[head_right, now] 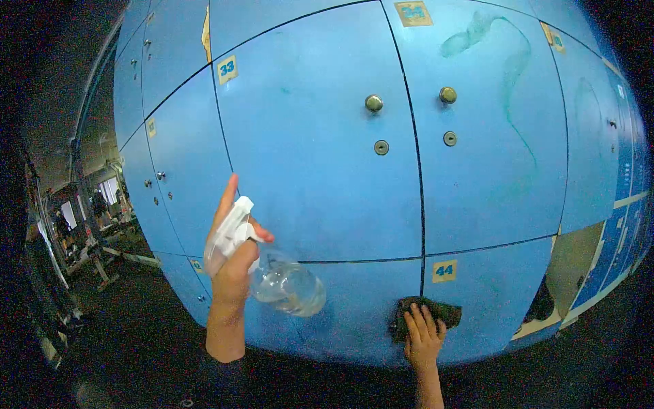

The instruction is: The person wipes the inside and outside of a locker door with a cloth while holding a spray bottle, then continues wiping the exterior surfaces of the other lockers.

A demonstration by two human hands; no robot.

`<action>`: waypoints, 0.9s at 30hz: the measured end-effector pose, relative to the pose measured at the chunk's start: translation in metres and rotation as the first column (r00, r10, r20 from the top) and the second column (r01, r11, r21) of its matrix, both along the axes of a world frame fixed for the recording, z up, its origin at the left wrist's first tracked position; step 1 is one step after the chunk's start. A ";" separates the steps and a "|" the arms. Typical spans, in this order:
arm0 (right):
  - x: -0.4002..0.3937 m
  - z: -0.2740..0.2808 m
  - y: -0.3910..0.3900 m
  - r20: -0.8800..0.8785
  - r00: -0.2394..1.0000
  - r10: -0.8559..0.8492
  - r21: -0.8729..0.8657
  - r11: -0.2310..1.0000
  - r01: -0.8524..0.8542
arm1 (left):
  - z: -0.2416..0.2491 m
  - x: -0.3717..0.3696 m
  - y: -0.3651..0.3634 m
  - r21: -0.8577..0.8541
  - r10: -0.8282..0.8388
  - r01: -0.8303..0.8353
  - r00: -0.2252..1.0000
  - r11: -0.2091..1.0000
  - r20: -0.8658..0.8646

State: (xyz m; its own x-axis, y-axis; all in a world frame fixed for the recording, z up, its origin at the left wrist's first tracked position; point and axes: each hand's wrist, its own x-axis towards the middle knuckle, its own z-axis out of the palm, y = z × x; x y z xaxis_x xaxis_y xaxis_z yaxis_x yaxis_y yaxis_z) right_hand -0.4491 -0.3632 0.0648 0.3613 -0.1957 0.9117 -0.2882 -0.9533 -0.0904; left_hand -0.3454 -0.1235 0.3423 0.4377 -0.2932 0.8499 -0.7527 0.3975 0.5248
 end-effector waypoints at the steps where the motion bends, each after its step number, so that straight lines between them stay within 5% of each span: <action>1: 0.001 -0.001 0.000 0.018 1.000 0.014 0.006 1.000 -0.014 | -0.001 -0.001 -0.002 -0.008 -0.035 0.035 0.999 0.999 -0.037; 6: 0.002 0.011 0.004 0.248 0.951 0.183 0.168 0.959 -0.228 | -0.050 0.011 -0.003 0.238 -0.160 0.196 0.974 0.951 -0.161; 10: -0.008 0.047 0.013 0.840 0.534 0.098 0.370 0.617 -0.694 | -0.141 0.014 0.011 0.500 -0.183 0.338 0.925 0.797 -0.333; 11: -0.014 0.049 0.004 0.927 0.375 -0.004 0.332 0.476 -0.814 | -0.168 0.014 0.014 0.507 -0.213 0.393 0.902 0.767 -0.376; 13: -0.020 0.055 -0.006 0.987 0.159 0.017 0.139 0.410 -0.902 | -0.228 0.014 0.017 0.453 -0.214 0.485 0.822 0.748 -0.528; 15: -0.017 0.079 -0.016 0.940 0.074 0.335 -0.107 0.491 -0.865 | -0.257 0.008 0.024 0.480 -0.152 0.527 0.769 0.701 -0.621; 17: -0.003 0.147 0.010 0.778 0.515 0.361 -0.114 0.886 -0.450 | -0.294 0.003 0.029 0.490 -0.168 0.521 0.785 0.699 -0.596; 19: 0.012 0.191 0.019 0.451 0.755 0.476 -0.457 0.850 -0.262 | -0.333 0.008 0.029 0.480 -0.253 0.461 0.864 0.746 -0.436; 21: 0.029 0.222 0.033 0.194 0.967 0.162 -0.614 0.789 -0.009 | -0.334 -0.002 0.033 0.372 -0.305 0.382 0.919 0.846 -0.249; 22: 0.041 0.238 0.039 0.078 0.995 0.062 -0.681 0.732 0.008 | -0.334 -0.004 0.036 0.310 -0.313 0.343 0.939 0.887 -0.145; 27: 0.098 0.292 0.051 -0.080 0.996 -0.041 -0.660 0.751 -0.022 | -0.340 0.005 0.043 0.292 -0.271 0.526 0.748 0.799 -0.606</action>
State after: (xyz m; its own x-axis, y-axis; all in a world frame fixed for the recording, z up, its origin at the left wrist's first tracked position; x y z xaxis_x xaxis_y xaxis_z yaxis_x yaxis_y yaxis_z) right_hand -0.3510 -0.3121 0.3565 0.4437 0.4390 0.7813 -0.2739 -0.7637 0.5846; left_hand -0.3408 -0.0807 0.0027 0.5177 -0.8092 0.2778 -0.1409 0.2396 0.9606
